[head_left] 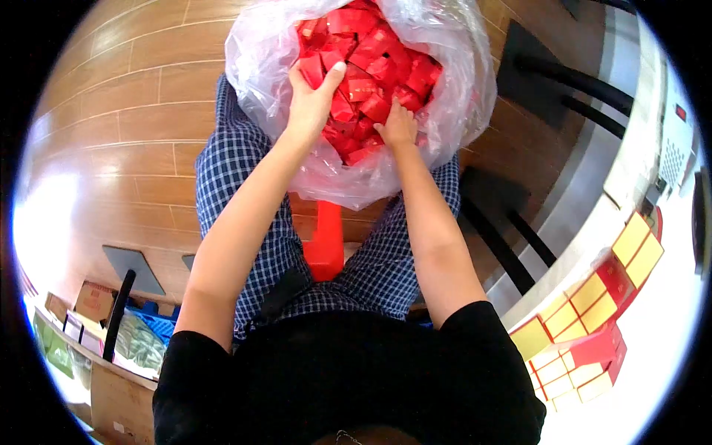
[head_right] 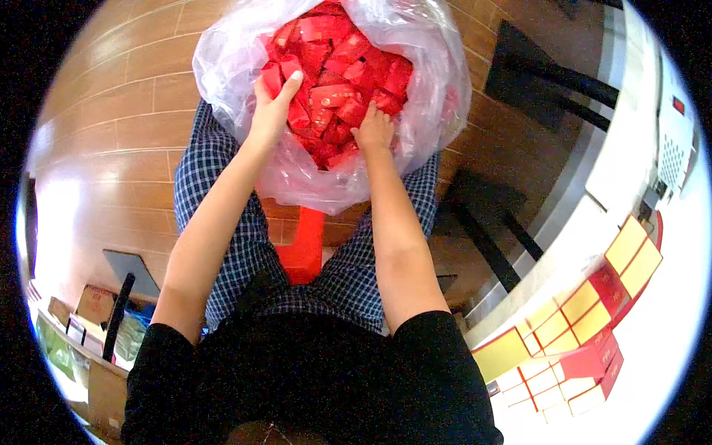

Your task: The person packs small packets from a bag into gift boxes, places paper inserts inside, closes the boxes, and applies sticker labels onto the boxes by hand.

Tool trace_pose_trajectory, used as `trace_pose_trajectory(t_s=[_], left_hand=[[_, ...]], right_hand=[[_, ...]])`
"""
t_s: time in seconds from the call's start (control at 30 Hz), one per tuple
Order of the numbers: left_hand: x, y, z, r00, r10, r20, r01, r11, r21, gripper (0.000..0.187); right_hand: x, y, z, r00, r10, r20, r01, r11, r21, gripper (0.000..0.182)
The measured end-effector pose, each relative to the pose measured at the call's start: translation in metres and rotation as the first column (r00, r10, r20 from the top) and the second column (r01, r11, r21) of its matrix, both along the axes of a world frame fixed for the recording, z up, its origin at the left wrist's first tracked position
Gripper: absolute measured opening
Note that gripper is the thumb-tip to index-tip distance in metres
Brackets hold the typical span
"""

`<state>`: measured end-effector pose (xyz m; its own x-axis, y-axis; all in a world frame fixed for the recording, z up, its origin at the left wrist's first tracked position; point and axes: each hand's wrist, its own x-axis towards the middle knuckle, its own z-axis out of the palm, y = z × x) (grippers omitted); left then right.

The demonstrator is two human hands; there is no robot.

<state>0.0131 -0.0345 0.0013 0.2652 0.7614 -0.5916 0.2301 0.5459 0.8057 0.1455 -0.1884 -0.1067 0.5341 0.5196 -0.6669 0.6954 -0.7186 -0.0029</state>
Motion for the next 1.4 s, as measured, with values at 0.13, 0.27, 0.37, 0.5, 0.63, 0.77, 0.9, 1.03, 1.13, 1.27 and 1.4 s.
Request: trace_pose_trajectory(t_s=[0.13,0.27,0.37,0.5,0.63,0.77,0.9,1.03,1.13,1.27,1.4], left_hand=[[0.003,0.005,0.009,1.000,-0.012,-0.018,0.011,0.998,-0.067,0.082],[0.003,0.007,0.005,0.999,-0.016,-0.036,0.012,0.995,-0.098,0.083],[0.003,0.007,0.005,1.000,-0.020,0.022,0.022,0.997,-0.072,0.084],[-0.003,0.005,0.004,0.981,-0.169,0.091,0.180,0.974,-0.135,0.085],[-0.008,-0.009,0.028,0.846,-0.470,0.253,0.522,0.828,-0.208,0.084],[-0.025,-0.028,0.036,0.717,-0.606,0.345,0.684,0.707,-0.179,0.097],[-0.051,-0.059,0.080,0.672,-0.482,0.562,0.665,0.727,-0.172,0.081],[-0.073,-0.091,0.116,0.748,-0.189,0.637,0.534,0.741,-0.407,0.075],[-0.080,-0.100,0.135,0.765,-0.111,0.634,0.487,0.744,-0.458,0.074],[-0.088,-0.115,0.157,0.759,-0.113,0.642,0.479,0.765,-0.431,0.072],[-0.087,-0.134,0.191,0.769,-0.094,0.633,0.332,0.904,-0.269,0.069]], right_hand=[[0.003,0.002,-0.009,0.996,0.040,-0.077,-0.041,0.999,-0.002,0.063],[-0.001,-0.003,-0.006,0.996,0.084,-0.009,-0.081,0.979,0.187,0.045],[-0.007,-0.005,0.017,0.998,0.054,0.016,-0.055,0.893,0.446,0.030],[-0.022,-0.004,0.073,0.999,-0.009,0.042,-0.025,0.672,0.740,0.030],[-0.040,-0.007,0.138,0.993,-0.095,0.065,-0.009,0.496,0.868,0.025],[-0.056,-0.016,0.178,0.989,-0.151,0.005,0.057,0.401,0.914,0.026],[-0.079,-0.027,0.214,0.967,-0.191,-0.170,0.224,0.311,0.924,0.028],[-0.105,-0.047,0.253,0.847,-0.213,-0.486,0.528,0.236,0.816,0.025],[-0.120,-0.064,0.292,0.905,-0.089,-0.415,0.417,0.379,0.826,0.022],[-0.133,-0.093,0.321,0.865,-0.001,-0.501,0.474,0.325,0.818,0.032],[-0.144,-0.121,0.348,0.962,0.045,-0.268,0.242,0.309,0.920,0.033]])
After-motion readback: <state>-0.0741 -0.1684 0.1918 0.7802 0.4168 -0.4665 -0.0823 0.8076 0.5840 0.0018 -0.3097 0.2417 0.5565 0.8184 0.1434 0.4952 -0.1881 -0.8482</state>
